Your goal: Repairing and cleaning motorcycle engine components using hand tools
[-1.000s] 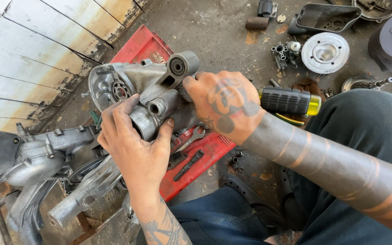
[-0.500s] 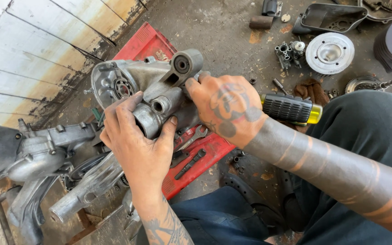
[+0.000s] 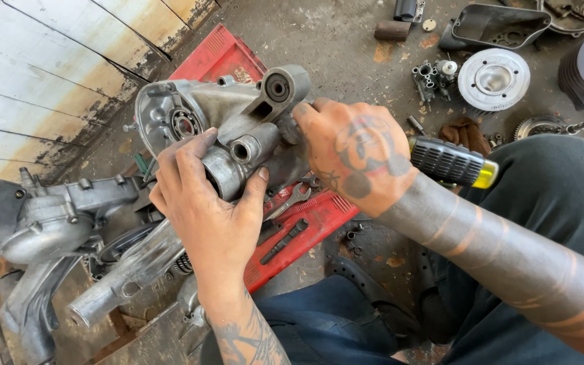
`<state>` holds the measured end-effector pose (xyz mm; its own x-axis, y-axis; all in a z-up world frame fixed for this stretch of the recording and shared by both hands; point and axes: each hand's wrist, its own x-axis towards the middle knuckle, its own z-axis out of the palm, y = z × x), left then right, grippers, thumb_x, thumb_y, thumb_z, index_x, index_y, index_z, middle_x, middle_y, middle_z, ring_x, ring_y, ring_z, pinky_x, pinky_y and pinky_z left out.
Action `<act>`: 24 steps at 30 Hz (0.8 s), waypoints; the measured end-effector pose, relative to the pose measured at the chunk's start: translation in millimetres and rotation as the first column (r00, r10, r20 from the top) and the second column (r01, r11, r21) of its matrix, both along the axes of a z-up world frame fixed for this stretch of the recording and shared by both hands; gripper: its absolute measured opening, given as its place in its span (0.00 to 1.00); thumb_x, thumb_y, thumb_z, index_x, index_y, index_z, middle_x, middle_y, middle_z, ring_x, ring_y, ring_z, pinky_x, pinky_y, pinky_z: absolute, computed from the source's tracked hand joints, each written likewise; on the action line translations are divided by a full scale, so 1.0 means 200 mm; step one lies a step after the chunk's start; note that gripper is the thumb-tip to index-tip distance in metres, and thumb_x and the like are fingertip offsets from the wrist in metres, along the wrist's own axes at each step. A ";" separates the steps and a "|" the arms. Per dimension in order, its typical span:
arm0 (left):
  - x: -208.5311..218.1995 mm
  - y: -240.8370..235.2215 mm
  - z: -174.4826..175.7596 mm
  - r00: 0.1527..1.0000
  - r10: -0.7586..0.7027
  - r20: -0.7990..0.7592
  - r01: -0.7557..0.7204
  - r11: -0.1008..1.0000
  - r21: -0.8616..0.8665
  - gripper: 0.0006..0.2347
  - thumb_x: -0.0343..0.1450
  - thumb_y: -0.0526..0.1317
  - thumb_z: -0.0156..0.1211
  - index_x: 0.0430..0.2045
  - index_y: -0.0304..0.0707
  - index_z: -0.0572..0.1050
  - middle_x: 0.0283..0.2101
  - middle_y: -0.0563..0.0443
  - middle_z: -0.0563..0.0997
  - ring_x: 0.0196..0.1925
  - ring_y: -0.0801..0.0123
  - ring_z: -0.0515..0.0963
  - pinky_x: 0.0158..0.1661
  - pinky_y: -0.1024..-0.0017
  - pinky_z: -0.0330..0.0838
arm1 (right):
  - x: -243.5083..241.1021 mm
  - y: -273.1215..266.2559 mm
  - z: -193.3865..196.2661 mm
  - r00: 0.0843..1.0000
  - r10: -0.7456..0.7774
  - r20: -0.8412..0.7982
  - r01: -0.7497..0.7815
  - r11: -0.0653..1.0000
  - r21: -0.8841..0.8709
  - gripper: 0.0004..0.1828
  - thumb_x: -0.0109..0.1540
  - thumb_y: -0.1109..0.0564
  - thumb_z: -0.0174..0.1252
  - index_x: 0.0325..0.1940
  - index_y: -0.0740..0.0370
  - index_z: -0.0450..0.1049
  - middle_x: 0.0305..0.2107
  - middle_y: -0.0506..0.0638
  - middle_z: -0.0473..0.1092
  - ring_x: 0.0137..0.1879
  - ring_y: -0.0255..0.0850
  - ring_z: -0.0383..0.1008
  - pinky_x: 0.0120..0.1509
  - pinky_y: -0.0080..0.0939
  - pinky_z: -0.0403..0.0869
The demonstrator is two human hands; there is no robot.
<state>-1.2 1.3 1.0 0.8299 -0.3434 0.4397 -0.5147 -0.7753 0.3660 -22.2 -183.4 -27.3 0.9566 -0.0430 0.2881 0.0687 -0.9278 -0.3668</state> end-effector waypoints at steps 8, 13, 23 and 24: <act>0.00 -0.01 0.00 1.000 0.007 -0.015 -0.006 1.000 0.009 0.28 0.60 0.45 0.70 0.54 0.36 0.70 0.54 0.41 0.72 0.55 0.51 0.71 0.57 0.56 0.54 | -0.01 0.03 0.02 1.000 0.012 0.020 -0.013 0.997 0.079 0.05 0.60 0.60 0.57 0.39 0.61 0.70 0.27 0.53 0.75 0.25 0.56 0.77 0.27 0.55 0.73; 0.00 -0.01 0.01 1.000 0.009 -0.011 -0.008 1.000 0.008 0.28 0.59 0.43 0.71 0.53 0.36 0.70 0.53 0.43 0.73 0.54 0.52 0.71 0.57 0.58 0.54 | 0.01 0.02 0.04 1.000 0.014 -0.004 -0.013 0.998 0.062 0.05 0.61 0.60 0.58 0.39 0.60 0.71 0.27 0.52 0.76 0.24 0.53 0.77 0.26 0.53 0.74; 0.00 -0.01 0.00 1.000 0.010 -0.021 -0.010 1.000 -0.004 0.27 0.61 0.46 0.69 0.53 0.36 0.70 0.53 0.43 0.72 0.55 0.53 0.70 0.57 0.57 0.53 | 0.01 -0.01 0.01 0.998 0.009 0.054 -0.011 1.000 0.028 0.04 0.61 0.58 0.57 0.38 0.60 0.74 0.28 0.53 0.76 0.27 0.57 0.77 0.29 0.55 0.74; 0.00 -0.01 0.00 1.000 0.014 -0.022 -0.014 1.000 -0.004 0.27 0.61 0.46 0.69 0.53 0.36 0.70 0.53 0.43 0.72 0.55 0.53 0.70 0.57 0.57 0.53 | 0.02 0.00 0.00 0.998 0.014 0.053 -0.015 1.000 0.027 0.04 0.61 0.58 0.57 0.38 0.60 0.74 0.28 0.53 0.76 0.27 0.57 0.77 0.29 0.55 0.74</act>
<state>-0.4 0.1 1.7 0.8442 -0.3296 0.4228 -0.4954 -0.7810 0.3803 -18.5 -182.4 -27.0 0.9406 -0.0382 0.3375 0.1020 -0.9160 -0.3880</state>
